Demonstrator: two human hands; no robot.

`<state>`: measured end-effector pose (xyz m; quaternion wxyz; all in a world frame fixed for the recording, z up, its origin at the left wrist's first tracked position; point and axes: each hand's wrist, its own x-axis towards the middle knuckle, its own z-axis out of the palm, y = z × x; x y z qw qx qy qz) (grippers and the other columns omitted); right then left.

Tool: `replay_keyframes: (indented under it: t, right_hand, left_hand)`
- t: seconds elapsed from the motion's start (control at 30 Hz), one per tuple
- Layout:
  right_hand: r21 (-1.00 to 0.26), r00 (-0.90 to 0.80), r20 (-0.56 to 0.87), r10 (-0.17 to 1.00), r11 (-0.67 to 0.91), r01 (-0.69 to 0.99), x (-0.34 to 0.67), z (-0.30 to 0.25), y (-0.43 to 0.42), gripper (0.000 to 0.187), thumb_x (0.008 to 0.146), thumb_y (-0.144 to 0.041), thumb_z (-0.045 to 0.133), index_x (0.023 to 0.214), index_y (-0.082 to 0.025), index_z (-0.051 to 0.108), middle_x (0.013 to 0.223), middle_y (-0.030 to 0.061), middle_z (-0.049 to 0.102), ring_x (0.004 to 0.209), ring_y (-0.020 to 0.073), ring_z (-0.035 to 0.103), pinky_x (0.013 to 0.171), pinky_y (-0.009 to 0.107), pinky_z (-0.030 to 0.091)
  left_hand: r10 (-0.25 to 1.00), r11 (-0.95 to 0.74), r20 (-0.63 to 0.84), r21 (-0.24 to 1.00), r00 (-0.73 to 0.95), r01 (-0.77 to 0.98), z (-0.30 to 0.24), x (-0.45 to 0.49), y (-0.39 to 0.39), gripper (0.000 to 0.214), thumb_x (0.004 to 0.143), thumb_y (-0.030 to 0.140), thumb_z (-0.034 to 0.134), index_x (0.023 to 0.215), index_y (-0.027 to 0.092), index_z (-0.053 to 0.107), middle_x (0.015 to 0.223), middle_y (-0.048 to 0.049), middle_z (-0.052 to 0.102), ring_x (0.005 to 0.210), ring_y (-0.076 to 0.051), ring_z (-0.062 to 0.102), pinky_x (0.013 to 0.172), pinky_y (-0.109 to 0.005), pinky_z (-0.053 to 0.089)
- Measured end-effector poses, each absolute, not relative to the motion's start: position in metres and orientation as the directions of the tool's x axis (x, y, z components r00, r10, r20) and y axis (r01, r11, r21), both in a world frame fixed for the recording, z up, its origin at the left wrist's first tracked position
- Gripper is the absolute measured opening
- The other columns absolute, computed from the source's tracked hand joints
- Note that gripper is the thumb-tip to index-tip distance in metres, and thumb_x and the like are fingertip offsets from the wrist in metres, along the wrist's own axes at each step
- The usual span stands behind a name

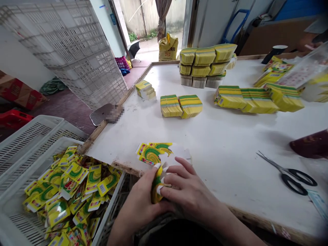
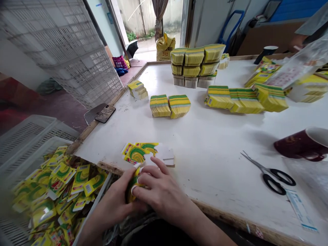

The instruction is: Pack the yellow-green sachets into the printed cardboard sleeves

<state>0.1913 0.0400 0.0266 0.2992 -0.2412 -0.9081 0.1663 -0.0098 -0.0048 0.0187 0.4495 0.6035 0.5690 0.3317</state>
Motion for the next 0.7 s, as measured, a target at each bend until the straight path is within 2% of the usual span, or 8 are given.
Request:
replay_keyframes:
  t: [0.1,0.17,0.2,0.3,0.4,0.53,0.63,0.7]
  right_hand:
    - [-0.609,-0.413,0.553,0.724,0.689,0.392,0.189,0.015,0.035,0.037,0.088,-0.020,0.058,0.124,-0.029,0.052,0.122,0.0076,0.056,0.122,0.0253,0.045,0.115,0.049,0.022]
    - [-0.806,-0.201,0.450,0.870,0.493,0.327,0.188,0.007,0.033,0.055,0.085,-0.027,0.061,0.136,-0.025,0.040,0.132,0.0128,0.048,0.126,0.0289,0.043,0.108,0.048,0.035]
    - [-0.892,-0.165,0.344,0.924,0.376,0.250,0.187,0.005,0.032,0.058,0.085,-0.030,0.061,0.137,-0.023,0.037,0.132,0.0136,0.049,0.125,0.0292,0.046,0.104,0.046,0.041]
    - [-1.000,-0.354,0.000,0.935,-0.003,-0.009,0.181,0.000,0.029,0.049,0.088,-0.036,0.056,0.134,-0.024,0.043,0.126,0.0101,0.057,0.115,0.0250,0.057,0.095,0.038,0.050]
    - [-0.962,-0.494,-0.147,0.857,-0.241,-0.131,0.175,-0.002,0.030,0.044,0.087,-0.038,0.057,0.129,-0.026,0.052,0.125,0.0073,0.061,0.111,0.0233,0.060,0.097,0.038,0.049]
    - [-0.977,-0.466,-0.097,0.879,-0.175,-0.125,0.173,0.000,0.032,0.039,0.088,-0.044,0.058,0.121,-0.023,0.061,0.123,0.0090,0.063,0.115,0.0257,0.058,0.100,0.040,0.046]
    - [-0.997,-0.463,0.074,0.883,0.057,-0.052,0.173,0.001,0.029,0.048,0.089,-0.045,0.056,0.131,-0.023,0.053,0.128,0.0117,0.060,0.114,0.0267,0.058,0.099,0.041,0.047]
    - [-0.963,-0.524,0.184,0.832,0.259,0.074,0.173,0.000,0.024,0.058,0.089,-0.032,0.056,0.143,-0.022,0.039,0.139,0.0146,0.051,0.125,0.0288,0.052,0.103,0.043,0.045]
  left_hand:
    - [0.995,0.025,-0.071,0.845,0.066,0.535,0.008,0.006,-0.007,0.060,0.073,0.034,0.072,0.127,0.022,0.048,0.115,-0.0107,0.066,0.102,-0.029,0.064,0.088,-0.043,0.052]
    - [1.000,-0.014,0.006,0.792,0.016,0.611,-0.001,0.012,-0.010,0.065,0.072,0.037,0.074,0.127,0.021,0.043,0.106,-0.0106,0.068,0.094,-0.029,0.066,0.079,-0.040,0.055]
    - [0.999,-0.047,0.044,0.770,0.020,0.637,-0.005,0.014,-0.012,0.068,0.071,0.037,0.074,0.128,0.021,0.040,0.105,-0.0107,0.068,0.092,-0.028,0.067,0.076,-0.040,0.055]
    - [0.980,-0.193,0.166,0.714,0.105,0.672,-0.010,0.019,-0.017,0.076,0.074,0.031,0.072,0.137,0.024,0.028,0.117,-0.0136,0.064,0.102,-0.029,0.065,0.082,-0.040,0.054]
    - [0.949,-0.309,0.269,0.675,0.166,0.671,-0.011,0.023,-0.017,0.079,0.075,0.024,0.069,0.139,0.027,0.023,0.125,-0.0151,0.058,0.111,-0.029,0.061,0.087,-0.039,0.053]
    - [0.948,-0.302,0.289,0.679,0.134,0.669,-0.011,0.022,-0.016,0.067,0.072,0.019,0.069,0.127,0.028,0.031,0.114,-0.0120,0.060,0.099,-0.026,0.065,0.077,-0.036,0.054]
    - [0.976,-0.215,0.187,0.737,0.112,0.641,-0.010,0.020,-0.013,0.062,0.073,0.019,0.066,0.124,0.027,0.032,0.100,-0.0082,0.064,0.082,-0.024,0.067,0.067,-0.035,0.054]
    - [0.981,-0.195,0.157,0.794,0.116,0.576,-0.011,0.019,-0.010,0.064,0.074,0.021,0.065,0.127,0.026,0.030,0.098,-0.0081,0.066,0.080,-0.025,0.067,0.067,-0.036,0.054]
